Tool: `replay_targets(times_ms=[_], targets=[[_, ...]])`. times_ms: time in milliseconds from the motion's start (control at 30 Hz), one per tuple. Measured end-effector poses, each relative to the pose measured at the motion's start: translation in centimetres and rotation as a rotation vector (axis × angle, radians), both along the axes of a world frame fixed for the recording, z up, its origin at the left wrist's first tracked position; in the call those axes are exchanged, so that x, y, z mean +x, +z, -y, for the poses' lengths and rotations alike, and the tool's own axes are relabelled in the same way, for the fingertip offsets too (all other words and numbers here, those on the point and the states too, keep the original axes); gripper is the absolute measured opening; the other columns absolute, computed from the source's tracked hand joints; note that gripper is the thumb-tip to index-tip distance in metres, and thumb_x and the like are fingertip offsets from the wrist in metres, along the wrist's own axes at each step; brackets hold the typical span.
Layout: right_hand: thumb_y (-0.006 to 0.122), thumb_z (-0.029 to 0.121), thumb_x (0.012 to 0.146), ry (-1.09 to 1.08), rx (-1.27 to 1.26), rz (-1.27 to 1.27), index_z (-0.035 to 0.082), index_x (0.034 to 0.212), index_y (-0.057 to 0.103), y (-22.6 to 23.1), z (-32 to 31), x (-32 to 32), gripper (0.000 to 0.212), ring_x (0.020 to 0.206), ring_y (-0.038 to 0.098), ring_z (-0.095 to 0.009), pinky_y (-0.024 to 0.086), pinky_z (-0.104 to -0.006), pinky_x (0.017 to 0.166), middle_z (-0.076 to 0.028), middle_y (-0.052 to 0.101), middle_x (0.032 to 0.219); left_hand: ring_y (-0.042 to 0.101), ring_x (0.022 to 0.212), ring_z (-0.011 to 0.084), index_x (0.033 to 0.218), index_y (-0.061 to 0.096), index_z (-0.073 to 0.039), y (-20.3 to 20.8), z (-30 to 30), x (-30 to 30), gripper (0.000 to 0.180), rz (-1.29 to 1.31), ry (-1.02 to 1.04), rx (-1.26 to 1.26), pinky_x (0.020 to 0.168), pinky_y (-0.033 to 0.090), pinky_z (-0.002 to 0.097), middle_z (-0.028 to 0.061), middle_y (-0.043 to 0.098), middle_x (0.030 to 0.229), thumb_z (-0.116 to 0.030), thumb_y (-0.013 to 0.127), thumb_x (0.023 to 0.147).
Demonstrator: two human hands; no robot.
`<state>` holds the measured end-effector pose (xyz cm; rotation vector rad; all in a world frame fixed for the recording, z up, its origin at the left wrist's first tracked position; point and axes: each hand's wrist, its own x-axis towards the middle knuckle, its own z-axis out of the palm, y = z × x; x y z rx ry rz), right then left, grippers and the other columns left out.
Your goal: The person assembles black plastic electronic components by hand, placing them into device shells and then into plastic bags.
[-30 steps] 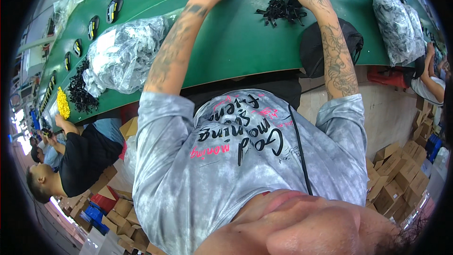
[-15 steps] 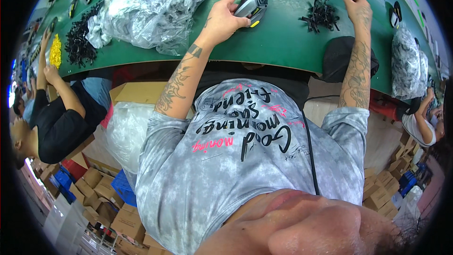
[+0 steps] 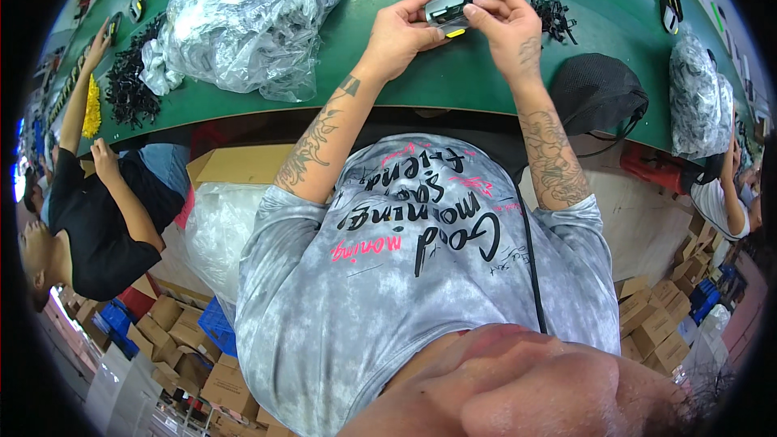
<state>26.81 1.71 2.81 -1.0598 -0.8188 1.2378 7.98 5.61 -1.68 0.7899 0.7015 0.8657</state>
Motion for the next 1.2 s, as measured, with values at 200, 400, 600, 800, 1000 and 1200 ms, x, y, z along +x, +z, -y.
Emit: replay_targets(times_ms=[200, 400, 600, 800, 1000, 1200], targets=[[0.081, 0.018, 0.085, -0.109, -0.015, 0.631, 0.004, 0.122, 0.074, -1.4, 0.4, 0.6, 0.040, 0.086, 0.071, -0.011, 0.054, -0.0279, 0.083, -0.008, 0.079, 0.096, 0.070, 0.101, 0.0225, 0.148, 0.045, 0.008, -1.0, 0.1, 0.1, 0.067, -0.077, -0.042, 0.062, 0.091, 0.062, 0.0337, 0.0158, 0.063, 0.121, 0.016, 0.065, 0.085], [0.080, 0.019, 0.086, -0.119, -0.007, 0.773, 0.004, 0.119, 0.074, -0.7, 0.6, 1.0, 0.037, 0.085, 0.072, -0.011, 0.054, -0.0271, 0.080, -0.008, 0.079, 0.096, 0.070, 0.106, 0.0252, 0.149, 0.043, 0.008, -0.9, 0.0, -0.1, 0.066, -0.063, -0.069, 0.067, 0.096, 0.062, 0.0378, 0.0182, 0.060, 0.131, 0.014, 0.064, 0.087], [0.083, 0.024, 0.083, -0.099, 0.042, 0.971, 0.003, 0.120, 0.072, 0.8, 0.9, 0.2, 0.043, 0.087, 0.073, -0.020, 0.055, -0.0321, 0.082, -0.010, 0.077, 0.097, 0.069, 0.104, 0.0213, 0.145, 0.051, 0.006, -0.7, 0.3, 0.1, 0.058, -0.094, -0.022, 0.036, 0.091, 0.064, 0.0347, 0.0157, 0.064, 0.126, 0.005, 0.070, 0.091], [0.092, 0.044, 0.070, -0.153, 0.215, 1.400, -0.002, 0.137, 0.053, -0.2, 0.1, 2.0, 0.090, 0.107, 0.067, -0.030, 0.056, -0.0369, 0.091, -0.021, 0.064, 0.118, 0.071, 0.093, 0.0150, 0.140, 0.060, 0.001, 1.3, 1.5, 0.4, 0.048, -0.093, 0.062, 0.092, 0.080, 0.065, 0.0288, 0.0105, 0.069, 0.112, 0.001, 0.070, 0.092], [0.096, 0.039, 0.066, -0.089, 0.024, 0.754, -0.003, 0.133, 0.056, 1.4, 0.8, 0.6, 0.089, 0.098, 0.067, -0.020, 0.056, -0.0334, 0.088, -0.012, 0.066, 0.106, 0.072, 0.089, 0.0167, 0.137, 0.062, 0.002, 5.2, 1.7, 0.2, 0.045, -0.263, 0.030, 0.156, 0.079, 0.066, 0.0296, 0.0128, 0.070, 0.113, 0.003, 0.068, 0.092], [0.088, 0.009, 0.082, 0.216, 0.086, 0.222, -0.007, 0.137, 0.053, 2.8, 0.5, 2.7, 0.068, 0.101, 0.063, -0.016, 0.062, -0.0291, 0.086, -0.010, 0.057, 0.115, 0.073, 0.100, 0.0229, 0.135, 0.061, 0.007, 6.1, 0.6, -0.3, 0.039, -0.050, -0.029, -0.032, 0.082, 0.067, 0.0355, 0.0172, 0.068, 0.121, 0.005, 0.062, 0.096]])
